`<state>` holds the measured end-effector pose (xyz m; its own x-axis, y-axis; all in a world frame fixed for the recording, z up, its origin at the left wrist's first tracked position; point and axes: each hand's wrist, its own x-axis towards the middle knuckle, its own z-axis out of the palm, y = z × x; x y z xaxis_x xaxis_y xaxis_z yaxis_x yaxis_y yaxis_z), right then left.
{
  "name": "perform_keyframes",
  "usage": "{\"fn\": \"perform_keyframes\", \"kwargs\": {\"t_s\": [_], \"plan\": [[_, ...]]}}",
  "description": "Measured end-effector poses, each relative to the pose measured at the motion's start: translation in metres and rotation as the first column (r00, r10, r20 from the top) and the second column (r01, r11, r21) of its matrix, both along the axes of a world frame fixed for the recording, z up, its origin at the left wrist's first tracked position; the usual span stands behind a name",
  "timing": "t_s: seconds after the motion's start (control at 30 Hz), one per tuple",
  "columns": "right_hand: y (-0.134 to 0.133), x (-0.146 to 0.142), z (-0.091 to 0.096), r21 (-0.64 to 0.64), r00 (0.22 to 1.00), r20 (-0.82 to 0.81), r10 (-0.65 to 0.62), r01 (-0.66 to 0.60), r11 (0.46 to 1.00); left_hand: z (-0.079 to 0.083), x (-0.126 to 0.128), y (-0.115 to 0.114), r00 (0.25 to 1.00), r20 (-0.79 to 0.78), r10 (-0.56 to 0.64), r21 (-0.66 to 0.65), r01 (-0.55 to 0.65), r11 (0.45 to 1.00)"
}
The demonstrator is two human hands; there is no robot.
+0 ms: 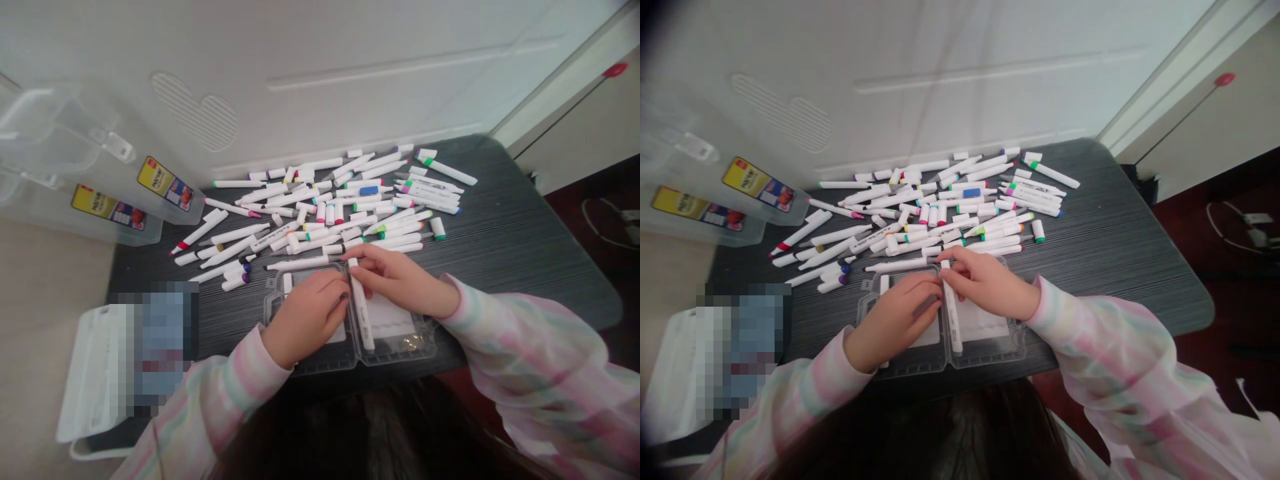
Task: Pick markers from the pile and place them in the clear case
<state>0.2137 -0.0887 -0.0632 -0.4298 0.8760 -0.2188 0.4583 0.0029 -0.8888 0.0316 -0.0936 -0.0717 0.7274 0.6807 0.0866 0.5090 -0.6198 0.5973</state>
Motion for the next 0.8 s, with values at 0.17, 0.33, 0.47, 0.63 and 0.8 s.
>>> {"fn": "perform_keyframes", "kwargs": {"t_s": [0.17,0.33,0.47,0.63,0.8], "plan": [[-0.0030,0.0012,0.0008,0.076,0.997,0.074,0.010,-0.015,0.997,0.0002,-0.0007,-0.0005,1.000,0.013,0.002,0.003,-0.002,1.000],[-0.0030,0.0012,-0.0014,0.129,0.992,0.122,0.020,-0.036,0.991,0.0003,-0.0006,0.0001,1.000,0.029,0.002,0.015,-0.002,1.000],[-0.0017,0.0014,-0.0027,0.130,0.990,0.142,0.009,-0.028,0.991,0.0013,-0.0018,-0.0006,0.999,0.039,-0.024,0.046,0.022,0.999],[-0.0010,0.0013,-0.0035,0.134,0.991,0.129,-0.018,0.000,0.991,0.0046,-0.0030,-0.0031,0.985,0.034,-0.167,0.157,0.160,0.975],[-0.0015,0.0008,-0.0029,0.135,0.990,0.139,-0.017,-0.002,0.991,0.0058,-0.0030,-0.0042,0.979,-0.001,-0.204,0.206,0.200,0.958]]}}
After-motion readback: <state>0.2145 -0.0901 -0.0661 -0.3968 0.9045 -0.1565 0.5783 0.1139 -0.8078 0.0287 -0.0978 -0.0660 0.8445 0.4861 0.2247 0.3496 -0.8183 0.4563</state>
